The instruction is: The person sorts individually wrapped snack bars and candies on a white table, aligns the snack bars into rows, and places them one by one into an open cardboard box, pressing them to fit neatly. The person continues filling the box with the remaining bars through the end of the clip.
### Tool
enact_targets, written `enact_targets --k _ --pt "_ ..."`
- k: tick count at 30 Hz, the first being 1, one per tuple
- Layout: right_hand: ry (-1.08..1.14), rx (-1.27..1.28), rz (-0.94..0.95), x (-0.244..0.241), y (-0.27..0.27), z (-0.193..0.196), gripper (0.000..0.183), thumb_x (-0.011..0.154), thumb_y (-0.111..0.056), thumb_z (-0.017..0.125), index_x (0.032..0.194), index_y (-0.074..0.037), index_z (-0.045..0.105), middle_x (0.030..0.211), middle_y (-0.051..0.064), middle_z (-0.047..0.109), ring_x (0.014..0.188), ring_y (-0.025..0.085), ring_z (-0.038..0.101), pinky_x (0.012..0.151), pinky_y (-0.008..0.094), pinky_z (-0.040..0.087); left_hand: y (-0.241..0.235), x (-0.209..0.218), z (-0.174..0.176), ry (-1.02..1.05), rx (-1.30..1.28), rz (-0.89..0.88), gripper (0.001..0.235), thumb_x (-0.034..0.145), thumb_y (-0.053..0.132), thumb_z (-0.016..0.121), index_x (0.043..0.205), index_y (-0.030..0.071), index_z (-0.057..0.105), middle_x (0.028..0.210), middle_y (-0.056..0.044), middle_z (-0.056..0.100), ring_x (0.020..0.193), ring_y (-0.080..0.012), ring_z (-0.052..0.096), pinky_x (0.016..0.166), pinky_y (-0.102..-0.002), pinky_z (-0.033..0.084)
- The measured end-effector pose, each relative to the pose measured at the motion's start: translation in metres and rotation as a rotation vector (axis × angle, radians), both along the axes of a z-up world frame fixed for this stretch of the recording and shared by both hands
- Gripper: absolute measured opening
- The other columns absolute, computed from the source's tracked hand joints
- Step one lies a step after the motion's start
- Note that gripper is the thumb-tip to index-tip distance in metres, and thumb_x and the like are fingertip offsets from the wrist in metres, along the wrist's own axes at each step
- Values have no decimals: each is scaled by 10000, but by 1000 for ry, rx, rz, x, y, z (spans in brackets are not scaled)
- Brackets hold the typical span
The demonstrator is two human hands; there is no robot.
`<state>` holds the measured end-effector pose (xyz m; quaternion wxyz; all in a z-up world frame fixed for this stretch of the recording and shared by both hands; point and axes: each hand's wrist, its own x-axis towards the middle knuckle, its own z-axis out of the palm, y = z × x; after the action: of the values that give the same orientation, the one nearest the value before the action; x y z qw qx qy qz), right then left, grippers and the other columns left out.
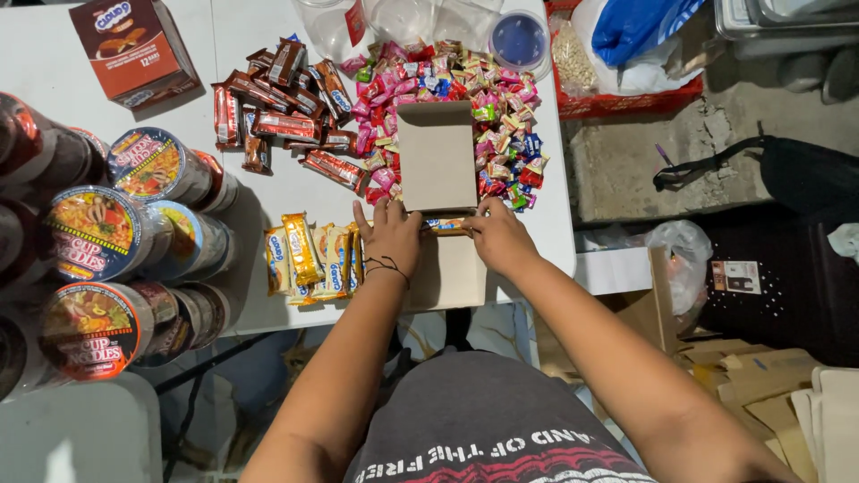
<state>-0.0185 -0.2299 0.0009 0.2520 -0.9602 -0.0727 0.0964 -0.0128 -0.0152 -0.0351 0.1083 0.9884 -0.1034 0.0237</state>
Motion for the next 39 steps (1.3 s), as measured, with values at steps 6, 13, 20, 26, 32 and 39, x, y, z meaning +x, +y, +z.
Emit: enact_targets --k 6,13,20,26,32,39 --pt "-18 -27 24 -2 -2 -2 246 913 -161 655 1116 -203 786 1236 90 548 1181 324 561 973 450 489 0 -1 10 31 -59 5 236 866 384 707 1021 208 728 1282 -122 573 1363 -346 430 1193 -704 17" --pt "-266 76 18 -6 6 13 221 896 -225 725 1101 -167 784 1336 124 564 1224 363 541 1020 469 464 14 -8 25 -80 -81 -40 447 797 486 724 1172 245 688 1442 -157 522 1352 -359 419 1148 -703 50" --pt "-437 171 115 6 42 40 248 910 -208 716 1145 -134 740 1280 119 600 1221 352 545 1040 490 411 86 -28 61 -37 -317 153 445 877 435 685 1245 190 645 1351 -48 585 1361 -265 477 1159 -721 93" --pt "-326 219 310 21 100 37 291 890 -184 701 1179 -166 721 1197 62 635 1186 302 576 997 457 429 138 -57 72 19 -269 320 495 786 501 757 1170 200 675 1252 -76 585 1271 -289 484 1138 -685 153" --pt "-202 134 518 37 147 29 442 795 -130 730 1231 -194 698 1187 64 624 1179 310 569 1007 464 433 143 -90 72 109 -223 378 522 736 566 784 1088 190 694 1208 -70 589 1239 -287 489 1039 -600 273" --pt "-54 -48 633 56 173 6 594 710 -78 758 1274 -248 683 1271 52 607 1208 326 550 1013 466 437 137 -114 66 141 -185 344 649 725 607 786 1148 137 641 1116 -63 603 1129 -273 525 960 -508 336"
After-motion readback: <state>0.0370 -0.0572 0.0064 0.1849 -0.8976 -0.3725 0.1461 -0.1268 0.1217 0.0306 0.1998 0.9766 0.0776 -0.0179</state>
